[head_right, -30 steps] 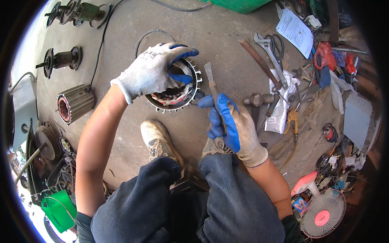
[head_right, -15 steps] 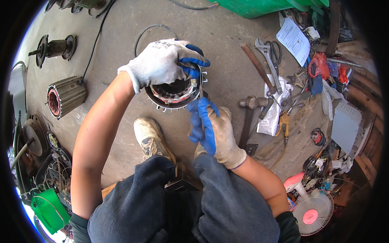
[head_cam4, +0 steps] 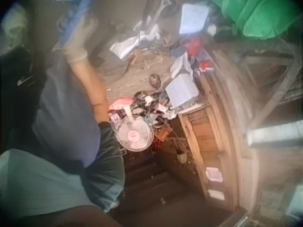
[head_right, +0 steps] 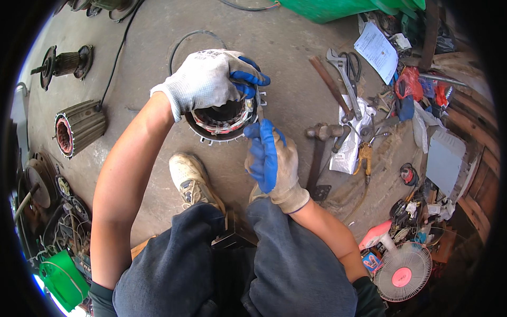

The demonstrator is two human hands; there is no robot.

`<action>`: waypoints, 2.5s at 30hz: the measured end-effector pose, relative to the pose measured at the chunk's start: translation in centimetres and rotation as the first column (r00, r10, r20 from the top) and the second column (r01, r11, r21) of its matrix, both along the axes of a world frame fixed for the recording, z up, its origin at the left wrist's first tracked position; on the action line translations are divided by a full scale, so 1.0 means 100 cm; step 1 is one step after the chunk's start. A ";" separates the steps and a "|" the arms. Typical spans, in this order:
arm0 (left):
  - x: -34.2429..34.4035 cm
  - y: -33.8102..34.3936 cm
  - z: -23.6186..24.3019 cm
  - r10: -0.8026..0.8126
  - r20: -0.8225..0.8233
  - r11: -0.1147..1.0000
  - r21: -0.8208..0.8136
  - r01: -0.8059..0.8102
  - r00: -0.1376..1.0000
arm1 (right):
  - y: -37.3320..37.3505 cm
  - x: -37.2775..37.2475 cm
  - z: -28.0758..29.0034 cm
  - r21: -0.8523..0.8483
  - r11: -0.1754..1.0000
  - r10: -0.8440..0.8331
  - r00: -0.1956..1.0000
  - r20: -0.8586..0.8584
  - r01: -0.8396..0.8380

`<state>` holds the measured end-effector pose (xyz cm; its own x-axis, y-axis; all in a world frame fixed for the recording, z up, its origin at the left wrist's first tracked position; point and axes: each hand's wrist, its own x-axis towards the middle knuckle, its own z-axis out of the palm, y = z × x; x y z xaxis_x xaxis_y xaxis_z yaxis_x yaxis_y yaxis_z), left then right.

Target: The person sits on the floor and works on a motor stator, using a screwdriver to adjust components and a brush to apply a white substance to the windings. They handle multiple stator parts and tools, including a green bucket of hardware, and continue applying the substance to the stator windings.

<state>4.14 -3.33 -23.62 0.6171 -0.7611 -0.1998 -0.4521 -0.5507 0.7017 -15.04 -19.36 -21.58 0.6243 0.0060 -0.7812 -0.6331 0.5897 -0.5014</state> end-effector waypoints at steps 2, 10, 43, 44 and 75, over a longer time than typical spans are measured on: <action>0.002 -0.002 0.000 0.003 0.005 0.994 0.107 -0.004 1.000 | 0.001 0.002 -0.001 0.033 0.999 -0.028 1.000 0.007 0.028; 0.009 -0.010 0.002 -0.002 -0.014 0.974 0.225 0.006 1.000 | -0.013 0.009 -0.009 0.035 0.999 0.022 0.999 0.050 -0.024; 0.004 0.021 0.005 -0.155 0.240 0.983 -0.058 0.174 0.958 | -0.037 0.030 0.009 -0.567 0.748 0.447 0.893 0.045 -0.346; 0.004 0.021 0.005 -0.151 0.269 0.981 -0.079 0.178 0.951 | -0.036 0.028 0.008 -0.569 0.754 0.439 0.896 0.066 -0.328; -0.058 0.111 0.007 0.748 -0.419 0.545 -0.053 -0.837 0.514 | -0.068 0.017 0.031 -0.541 0.808 0.380 0.909 0.172 -0.235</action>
